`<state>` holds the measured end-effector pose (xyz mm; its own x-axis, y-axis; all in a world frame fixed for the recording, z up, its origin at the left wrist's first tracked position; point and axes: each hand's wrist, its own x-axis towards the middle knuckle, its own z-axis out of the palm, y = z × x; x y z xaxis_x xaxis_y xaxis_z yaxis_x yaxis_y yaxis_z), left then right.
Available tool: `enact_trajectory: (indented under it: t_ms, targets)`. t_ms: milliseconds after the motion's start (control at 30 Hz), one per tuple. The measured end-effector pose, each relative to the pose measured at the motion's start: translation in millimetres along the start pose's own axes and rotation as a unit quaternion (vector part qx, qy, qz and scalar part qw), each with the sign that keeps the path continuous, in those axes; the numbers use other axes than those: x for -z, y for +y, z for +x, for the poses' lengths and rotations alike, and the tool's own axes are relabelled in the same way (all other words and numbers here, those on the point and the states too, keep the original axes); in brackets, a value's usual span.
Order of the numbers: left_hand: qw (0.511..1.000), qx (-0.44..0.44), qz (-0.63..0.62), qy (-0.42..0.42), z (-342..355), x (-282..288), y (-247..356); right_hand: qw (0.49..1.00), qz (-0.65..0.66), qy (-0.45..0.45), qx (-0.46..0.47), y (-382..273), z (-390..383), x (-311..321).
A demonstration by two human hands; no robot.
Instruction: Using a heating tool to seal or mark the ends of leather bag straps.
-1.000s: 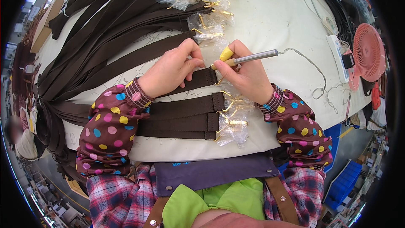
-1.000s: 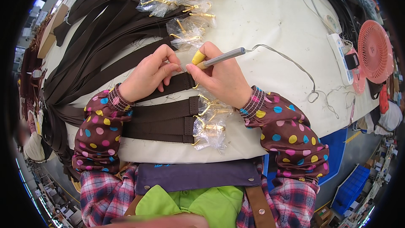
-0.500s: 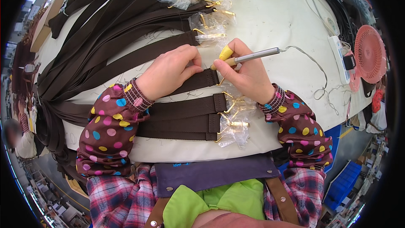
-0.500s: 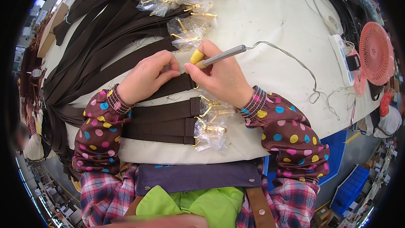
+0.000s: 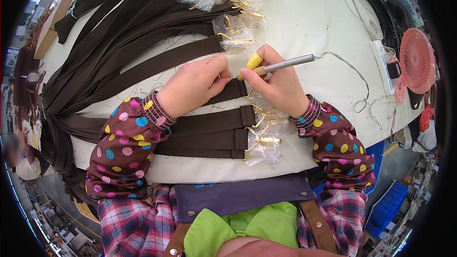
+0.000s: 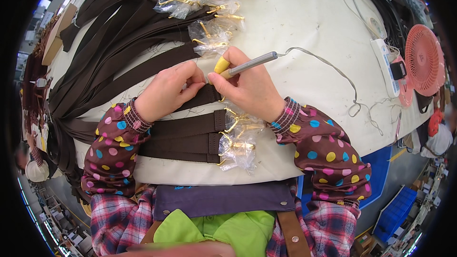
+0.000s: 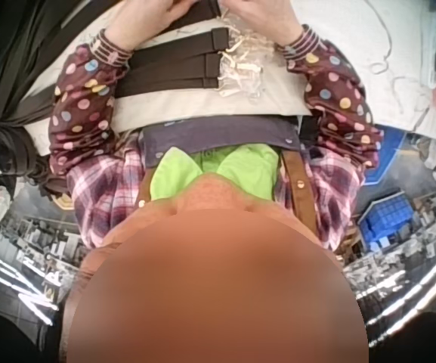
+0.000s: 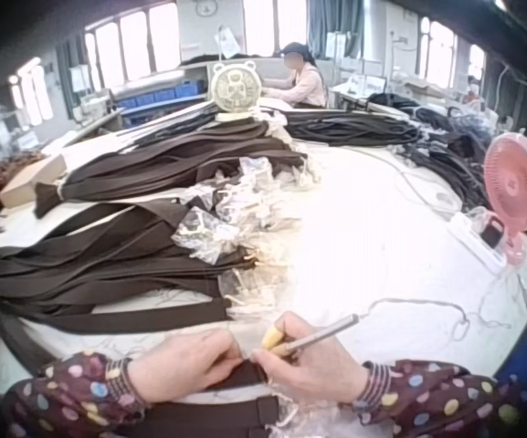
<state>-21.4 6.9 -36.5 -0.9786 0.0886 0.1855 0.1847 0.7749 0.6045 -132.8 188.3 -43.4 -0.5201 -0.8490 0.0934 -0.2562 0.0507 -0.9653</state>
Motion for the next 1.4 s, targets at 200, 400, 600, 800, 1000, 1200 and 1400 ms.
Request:
enact_trajectory:
  t_ms: [200,400,600,800,1000,1200,1400]
  targets:
    - [0.948,0.215,-0.222,-0.071,5,7,2,1.000,-0.002,-0.007,-0.006,1,-1,0]
    - [0.915,0.226,-0.331,-0.056,4,5,0,1.000,-0.006,-0.013,-0.010,0,-1,0]
    - [0.909,0.235,-0.339,-0.061,6,5,1,1.000,-0.018,-0.010,-0.012,0,-1,0]
    - [0.909,0.237,-0.336,-0.060,6,5,2,1.000,-0.025,-0.011,-0.007,-1,-1,0]
    - [0.911,0.235,-0.332,-0.064,6,5,3,1.000,-0.025,-0.010,-0.011,-1,-1,0]
    - [0.893,0.231,-0.381,-0.065,5,7,1,1.000,-0.026,-0.006,-0.005,-2,-2,0]
    - [0.992,0.105,0.062,0.009,-8,23,15,0.994,-0.046,0.032,0.098,-5,-2,9]
